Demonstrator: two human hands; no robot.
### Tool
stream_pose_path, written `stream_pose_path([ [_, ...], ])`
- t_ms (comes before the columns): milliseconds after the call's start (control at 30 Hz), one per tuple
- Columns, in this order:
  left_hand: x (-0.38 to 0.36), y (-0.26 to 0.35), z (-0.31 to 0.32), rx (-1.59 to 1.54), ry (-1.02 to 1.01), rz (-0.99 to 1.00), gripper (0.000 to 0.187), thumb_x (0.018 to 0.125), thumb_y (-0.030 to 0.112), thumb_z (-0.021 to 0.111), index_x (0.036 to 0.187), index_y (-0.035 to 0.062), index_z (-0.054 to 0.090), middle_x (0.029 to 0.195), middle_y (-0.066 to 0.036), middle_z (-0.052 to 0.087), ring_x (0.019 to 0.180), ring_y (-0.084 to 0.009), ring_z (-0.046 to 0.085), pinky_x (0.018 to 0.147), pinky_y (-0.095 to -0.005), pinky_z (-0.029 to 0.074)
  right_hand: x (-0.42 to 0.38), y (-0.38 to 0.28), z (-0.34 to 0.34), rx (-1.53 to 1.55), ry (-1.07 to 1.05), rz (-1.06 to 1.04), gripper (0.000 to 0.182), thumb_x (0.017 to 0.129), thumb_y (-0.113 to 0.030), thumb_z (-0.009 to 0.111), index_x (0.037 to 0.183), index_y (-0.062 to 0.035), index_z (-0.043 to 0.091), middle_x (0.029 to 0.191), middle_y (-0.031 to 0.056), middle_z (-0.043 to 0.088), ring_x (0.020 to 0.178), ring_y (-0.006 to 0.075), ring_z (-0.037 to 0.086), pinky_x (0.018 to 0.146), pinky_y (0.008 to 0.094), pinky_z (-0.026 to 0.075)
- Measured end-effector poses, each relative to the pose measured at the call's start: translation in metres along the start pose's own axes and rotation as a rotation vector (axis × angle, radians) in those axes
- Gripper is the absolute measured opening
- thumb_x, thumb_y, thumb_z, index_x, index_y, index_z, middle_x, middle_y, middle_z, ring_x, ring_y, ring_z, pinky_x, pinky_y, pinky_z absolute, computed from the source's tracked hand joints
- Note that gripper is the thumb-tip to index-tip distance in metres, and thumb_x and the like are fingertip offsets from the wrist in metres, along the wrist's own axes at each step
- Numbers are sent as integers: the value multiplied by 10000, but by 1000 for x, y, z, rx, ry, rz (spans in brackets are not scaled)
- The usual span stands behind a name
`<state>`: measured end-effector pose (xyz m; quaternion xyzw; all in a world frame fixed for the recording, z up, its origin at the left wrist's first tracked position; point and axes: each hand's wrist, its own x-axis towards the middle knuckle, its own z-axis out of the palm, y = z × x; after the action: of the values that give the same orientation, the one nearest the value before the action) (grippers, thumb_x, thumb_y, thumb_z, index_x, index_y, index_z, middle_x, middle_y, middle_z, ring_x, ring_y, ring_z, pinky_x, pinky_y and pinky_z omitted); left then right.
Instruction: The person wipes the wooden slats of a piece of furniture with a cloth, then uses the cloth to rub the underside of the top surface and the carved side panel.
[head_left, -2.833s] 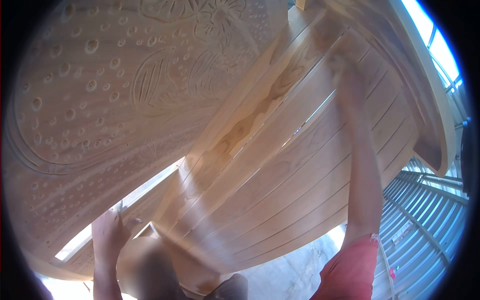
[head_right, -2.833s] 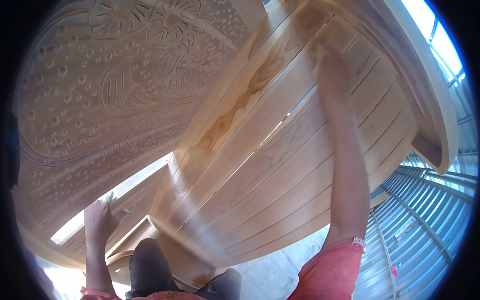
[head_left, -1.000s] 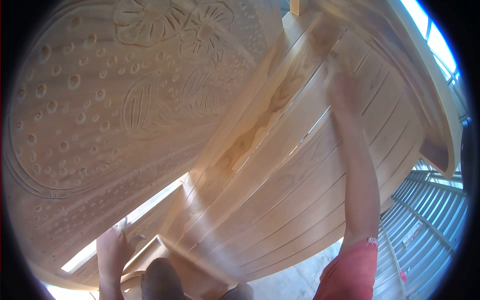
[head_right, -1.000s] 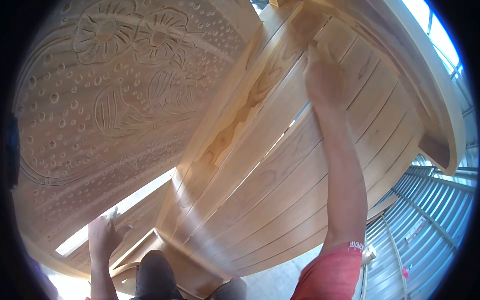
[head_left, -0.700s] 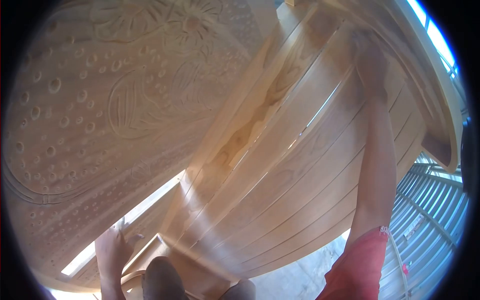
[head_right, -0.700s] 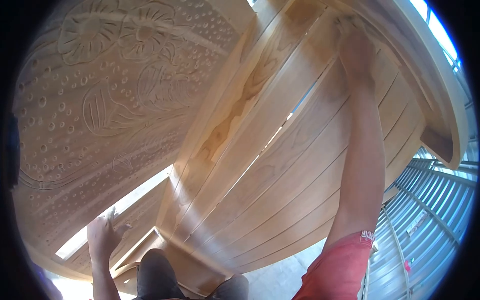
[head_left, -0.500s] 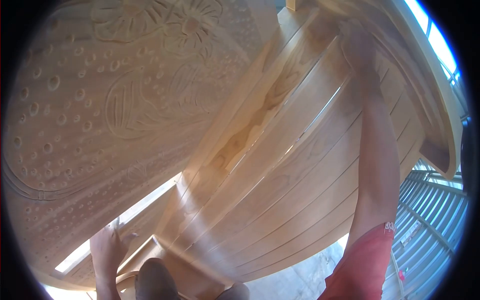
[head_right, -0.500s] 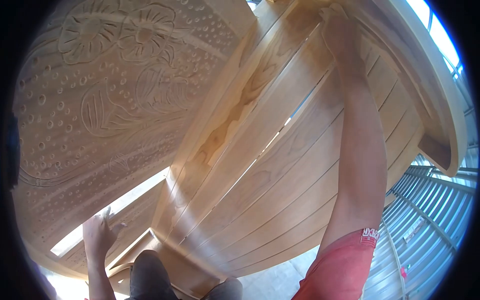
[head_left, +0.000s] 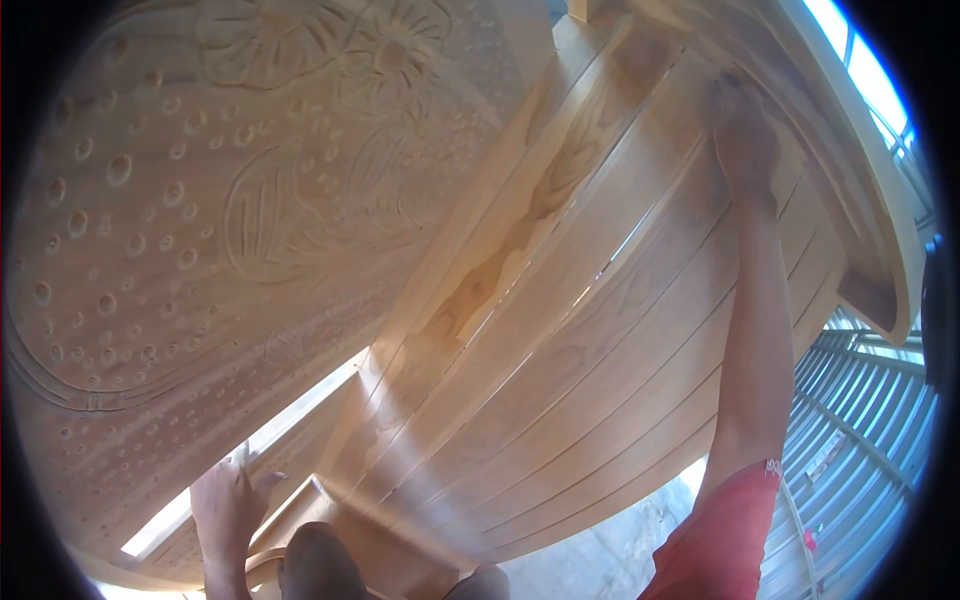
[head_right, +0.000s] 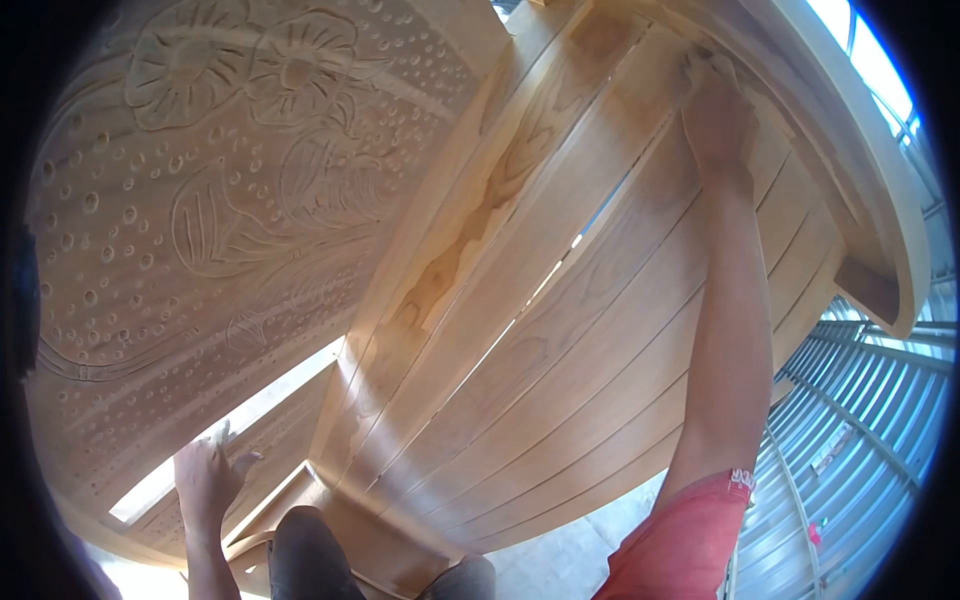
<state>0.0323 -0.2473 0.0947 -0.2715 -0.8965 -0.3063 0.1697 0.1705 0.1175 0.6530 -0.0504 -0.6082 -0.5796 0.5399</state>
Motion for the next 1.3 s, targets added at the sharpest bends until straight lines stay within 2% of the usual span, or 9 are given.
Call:
stream_pose_path([
  [267,-1,-2,-2,-16,-7,16,658,677,366,879,1170,-14,665,767,-150,698,722,-324,674,670,-404,483,-61,-38,-16,-119,-207,58,333,949,-141,517,1246,-150,668,1186,104,677,1019,302,675,834,427,563],
  [333,-1,-3,3,-32,17,12,663,673,364,883,1171,-13,661,760,-148,692,719,-326,669,665,-407,480,-69,-63,-52,165,-151,-105,352,933,-122,520,1257,-107,658,1186,135,680,1048,320,666,864,435,553],
  [467,-1,0,-2,-3,-9,18,651,700,382,865,1175,-14,660,758,-153,685,714,-331,664,662,-409,488,-11,-13,-13,-38,-172,26,367,912,-89,525,1253,-104,660,1245,117,665,1052,324,668,887,440,543],
  [667,-2,-2,-2,-40,3,5,633,674,360,882,1147,-7,674,739,-146,673,707,-328,650,670,-422,478,-60,-44,-30,42,37,-199,393,906,-56,515,1247,-172,674,1261,83,664,1038,291,675,881,424,549],
  [833,-2,-2,5,-25,18,-3,626,679,360,878,1150,0,674,756,-149,681,720,-330,656,678,-425,483,7,1,-23,63,-150,-30,398,885,-23,525,1225,-156,684,1261,62,665,1069,300,663,893,420,547],
  [1067,0,-1,-2,-68,11,0,614,699,353,868,1158,-2,667,830,-159,711,769,-328,679,684,-409,503,-42,-23,-32,215,-119,-192,387,915,-48,500,1257,-142,657,1247,73,667,1096,320,645,911,443,532],
  [1167,0,2,-2,-42,-16,-42,619,699,345,867,1165,-7,665,847,-165,715,783,-328,684,692,-410,510,-8,-3,-13,15,10,-125,398,903,-24,516,1252,-149,661,1259,67,664,1108,321,643,920,428,532],
  [1233,0,4,-6,-72,0,-28,622,696,344,868,1168,-6,664,847,-164,715,783,-332,683,693,-410,510,-27,-22,-19,-27,-139,46,340,924,-65,527,1224,-131,673,1287,58,649,1096,316,650,908,420,539],
  [1300,1,2,-9,-50,-36,-17,621,699,343,867,1169,-7,663,840,-163,713,776,-334,680,690,-410,508,-79,-53,-43,71,-114,-63,313,935,-87,530,1210,-119,677,1277,54,651,1077,314,655,891,422,543],
])
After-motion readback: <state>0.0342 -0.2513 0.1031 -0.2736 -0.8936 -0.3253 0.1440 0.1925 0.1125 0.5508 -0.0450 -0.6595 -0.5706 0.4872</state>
